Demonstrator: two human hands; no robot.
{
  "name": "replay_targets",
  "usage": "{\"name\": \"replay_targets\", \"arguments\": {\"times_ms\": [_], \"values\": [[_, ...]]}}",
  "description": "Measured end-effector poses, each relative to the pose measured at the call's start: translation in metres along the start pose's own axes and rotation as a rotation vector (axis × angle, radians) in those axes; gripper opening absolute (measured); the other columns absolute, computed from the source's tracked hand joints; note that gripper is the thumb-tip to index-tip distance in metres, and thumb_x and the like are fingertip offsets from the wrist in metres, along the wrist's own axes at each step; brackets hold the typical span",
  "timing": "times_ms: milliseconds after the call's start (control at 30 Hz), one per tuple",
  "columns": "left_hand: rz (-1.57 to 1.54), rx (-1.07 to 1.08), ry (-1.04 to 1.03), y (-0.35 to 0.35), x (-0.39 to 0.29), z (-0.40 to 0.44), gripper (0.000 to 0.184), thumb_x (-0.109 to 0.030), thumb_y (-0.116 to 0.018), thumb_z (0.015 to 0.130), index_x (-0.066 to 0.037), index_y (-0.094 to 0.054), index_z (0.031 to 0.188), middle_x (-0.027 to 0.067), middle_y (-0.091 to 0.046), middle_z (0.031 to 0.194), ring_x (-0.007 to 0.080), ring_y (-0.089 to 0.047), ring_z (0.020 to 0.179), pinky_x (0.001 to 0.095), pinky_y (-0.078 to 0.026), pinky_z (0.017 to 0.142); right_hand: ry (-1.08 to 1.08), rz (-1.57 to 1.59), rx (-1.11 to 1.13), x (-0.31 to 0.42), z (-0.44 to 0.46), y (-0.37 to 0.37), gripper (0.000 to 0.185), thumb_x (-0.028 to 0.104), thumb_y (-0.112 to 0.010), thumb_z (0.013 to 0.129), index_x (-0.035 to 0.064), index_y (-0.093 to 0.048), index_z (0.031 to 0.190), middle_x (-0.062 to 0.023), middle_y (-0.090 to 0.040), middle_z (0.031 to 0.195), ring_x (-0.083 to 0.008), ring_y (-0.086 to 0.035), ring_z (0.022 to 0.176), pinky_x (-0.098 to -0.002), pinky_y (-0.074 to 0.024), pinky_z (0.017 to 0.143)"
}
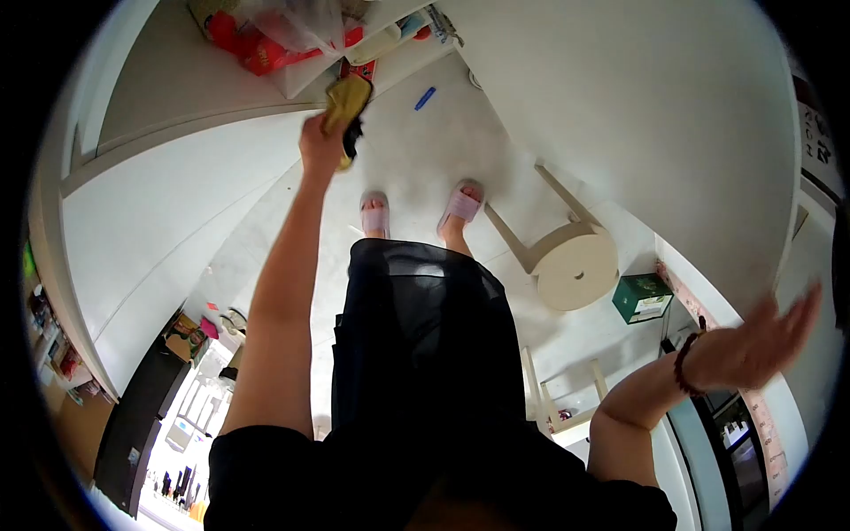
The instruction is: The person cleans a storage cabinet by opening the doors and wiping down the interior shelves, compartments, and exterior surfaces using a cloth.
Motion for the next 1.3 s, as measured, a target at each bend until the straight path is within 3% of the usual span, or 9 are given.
{"name": "replay_targets", "arguments": {"times_ms": [133, 233, 367, 533, 733, 900, 1033, 1100, 1300], "values": [[-0.117, 0.259, 0.303, -0.015, 0.031, -0.085, 0.039, -0.028, -0.071, 0.083, -0.003, -0.066, 0.113, 0.0145, -0.068, 0.092, 0.0216, -0.064, 0.081, 0.0342, -0.050, 0.071, -0.081, 0.440, -0.015, 0.048, -0.074, -0.014, 0.043, 0.030, -0.032, 0.100, -0.0019, -0.059, 0.113, -0.0201, -0.058, 0.116, -0.0324, -0.059, 0.102, -0.0392, -0.0508, 0.088], [-0.328, 0.406, 0.574, -0.029, 0.055, -0.144, 0.038, -0.026, -0.070, 0.085, -0.001, -0.066, 0.114, 0.0068, -0.067, 0.092, 0.0135, -0.060, 0.083, 0.0289, -0.049, 0.071, -0.291, 0.542, 0.674, 0.097, -0.140, -0.108, 0.022, 0.019, -0.054, 0.092, 0.0032, -0.063, 0.104, -0.0156, -0.061, 0.109, -0.0347, -0.055, 0.104, -0.0431, -0.0428, 0.092], [-1.054, 0.422, 0.985, -0.054, 0.096, -0.212, 0.032, -0.013, -0.058, 0.094, 0.002, -0.055, 0.122, 0.0087, -0.064, 0.110, 0.0184, -0.062, 0.097, 0.0320, -0.050, 0.090, -0.501, 0.593, 1.005, 0.088, -0.310, -0.264, 0.028, 0.020, -0.058, 0.089, 0.0032, -0.058, 0.111, -0.0143, -0.060, 0.113, -0.0350, -0.056, 0.106, -0.0417, -0.0459, 0.090], [-1.371, 0.426, 1.204, -0.101, 0.136, -0.251, 0.037, -0.019, -0.049, 0.099, -0.004, -0.045, 0.134, 0.0087, -0.056, 0.127, 0.0237, -0.055, 0.117, 0.0406, -0.044, 0.101, -0.179, 0.249, 1.523, 0.060, -0.481, -0.440, 0.043, 0.018, -0.057, 0.089, 0.0053, -0.047, 0.128, -0.0160, -0.052, 0.128, -0.0345, -0.054, 0.114, -0.0428, -0.0468, 0.094], [-1.422, 0.492, 1.225, -0.113, 0.118, -0.226, 0.036, -0.016, -0.049, 0.099, -0.007, -0.046, 0.134, 0.0055, -0.056, 0.127, 0.0190, -0.054, 0.117, 0.0353, -0.043, 0.100, 0.138, -0.082, 1.528, 0.052, -0.506, -0.584, 0.061, 0.006, -0.049, 0.091, 0.0123, -0.025, 0.147, -0.0081, -0.017, 0.157, -0.0299, -0.051, 0.119, -0.0453, -0.0472, 0.096], [-1.446, 0.522, 1.115, -0.103, 0.116, -0.200, 0.037, -0.015, -0.049, 0.099, -0.007, -0.045, 0.135, 0.0051, -0.055, 0.128, 0.0168, -0.053, 0.118, 0.0333, -0.041, 0.102, -0.079, 0.057, 1.408, 0.028, -0.530, -0.677, 0.060, 0.003, -0.052, 0.089, 0.0177, -0.032, 0.144, -0.0092, -0.033, 0.150, -0.0303, -0.049, 0.124, -0.0421, -0.0470, 0.098], [-1.434, 0.459, 1.123, -0.106, 0.123, -0.195, 0.034, -0.017, -0.050, 0.099, -0.005, -0.049, 0.131, 0.0043, -0.057, 0.125, 0.0154, -0.054, 0.116, 0.0311, -0.042, 0.100, 0.135, -0.086, 1.318, 0.003, -0.609, -0.642, 0.037, 0.008, -0.046, 0.094, 0.0087, -0.047, 0.131, -0.0102, -0.051, 0.129, -0.0278, -0.052, 0.118, -0.0418, -0.0474, 0.096], [-1.396, 0.442, 1.114, -0.111, 0.133, -0.203, 0.033, -0.017, -0.050, 0.099, -0.006, -0.049, 0.130, 0.0050, -0.058, 0.122, 0.0181, -0.056, 0.114, 0.0339, -0.045, 0.097, -0.237, -0.076, 1.609, 0.011, -0.612, -0.586, 0.030, 0.011, -0.045, 0.096, 0.0067, -0.049, 0.126, -0.0136, -0.057, 0.120, -0.0291, -0.055, 0.114, -0.0417, -0.0481, 0.094], [-1.519, 0.561, 1.243, -0.120, 0.133, -0.248, 0.045, -0.037, -0.046, 0.099, -0.012, -0.047, 0.136, 0.0084, -0.058, 0.127, 0.0272, -0.055, 0.118, 0.0473, -0.043, 0.101, -0.823, 0.690, 1.272, 0.061, -0.512, -0.416, 0.034, 0.024, -0.063, 0.086, 0.0051, -0.054, 0.113, -0.0148, -0.066, 0.093, -0.0325, -0.064, 0.086, -0.0421, -0.0505, 0.077]]}}
Point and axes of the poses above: each hand's wrist, its own z-axis towards the middle knuckle, its own y-axis out of the back of the hand, x = y × z, the point moved 3 cm from there along z, towards the middle knuckle
